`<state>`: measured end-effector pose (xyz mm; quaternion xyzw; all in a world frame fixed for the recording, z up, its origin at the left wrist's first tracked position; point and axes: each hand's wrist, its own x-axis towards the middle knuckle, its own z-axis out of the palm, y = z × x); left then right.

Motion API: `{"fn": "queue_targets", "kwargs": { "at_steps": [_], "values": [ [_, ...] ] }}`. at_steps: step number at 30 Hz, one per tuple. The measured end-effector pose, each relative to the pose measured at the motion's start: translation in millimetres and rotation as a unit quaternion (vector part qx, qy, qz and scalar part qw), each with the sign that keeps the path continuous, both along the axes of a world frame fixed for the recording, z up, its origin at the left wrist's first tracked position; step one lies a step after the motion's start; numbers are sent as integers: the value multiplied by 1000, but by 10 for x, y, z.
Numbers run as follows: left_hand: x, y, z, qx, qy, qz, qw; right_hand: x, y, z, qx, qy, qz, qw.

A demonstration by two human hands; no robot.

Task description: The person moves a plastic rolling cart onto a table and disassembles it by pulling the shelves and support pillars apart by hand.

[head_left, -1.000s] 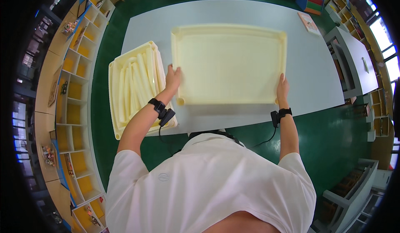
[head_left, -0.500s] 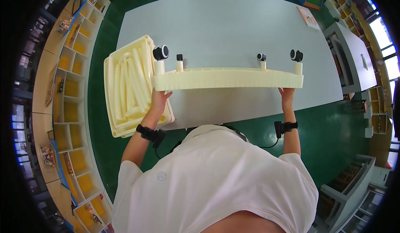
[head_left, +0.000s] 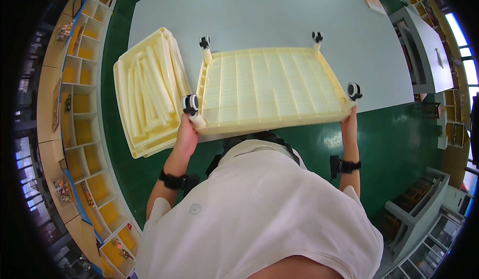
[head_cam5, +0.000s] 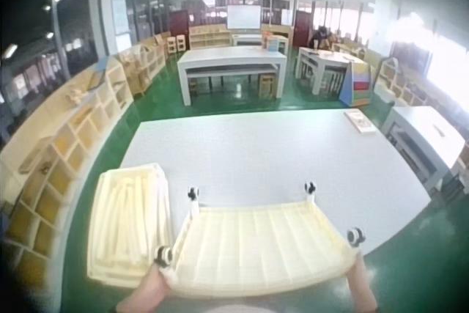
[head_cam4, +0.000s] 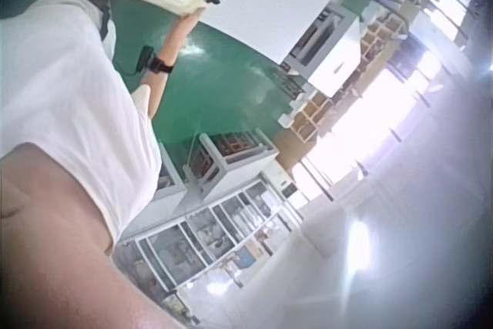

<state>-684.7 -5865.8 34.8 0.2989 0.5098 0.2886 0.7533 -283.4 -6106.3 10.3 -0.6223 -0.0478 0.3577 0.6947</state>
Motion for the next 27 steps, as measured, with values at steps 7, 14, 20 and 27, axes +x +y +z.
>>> {"fn": "queue_targets", "kwargs": {
  "at_steps": [7,14,20,27],
  "values": [
    [178,62,-809,8,-55,33,998,420,120,-1172,-53,-146,-17,988],
    [238,-20,-1138,-22,57,63,996,234,-112,-1469,-181,-303,131,926],
    [23,-181,-418,449,366,-390,715,396,-36,-251,-67,-571,-6,818],
    [201,87,-89,291,475,-539,632,-769,1200,-72,35,-530,421,735]
  ]
}}
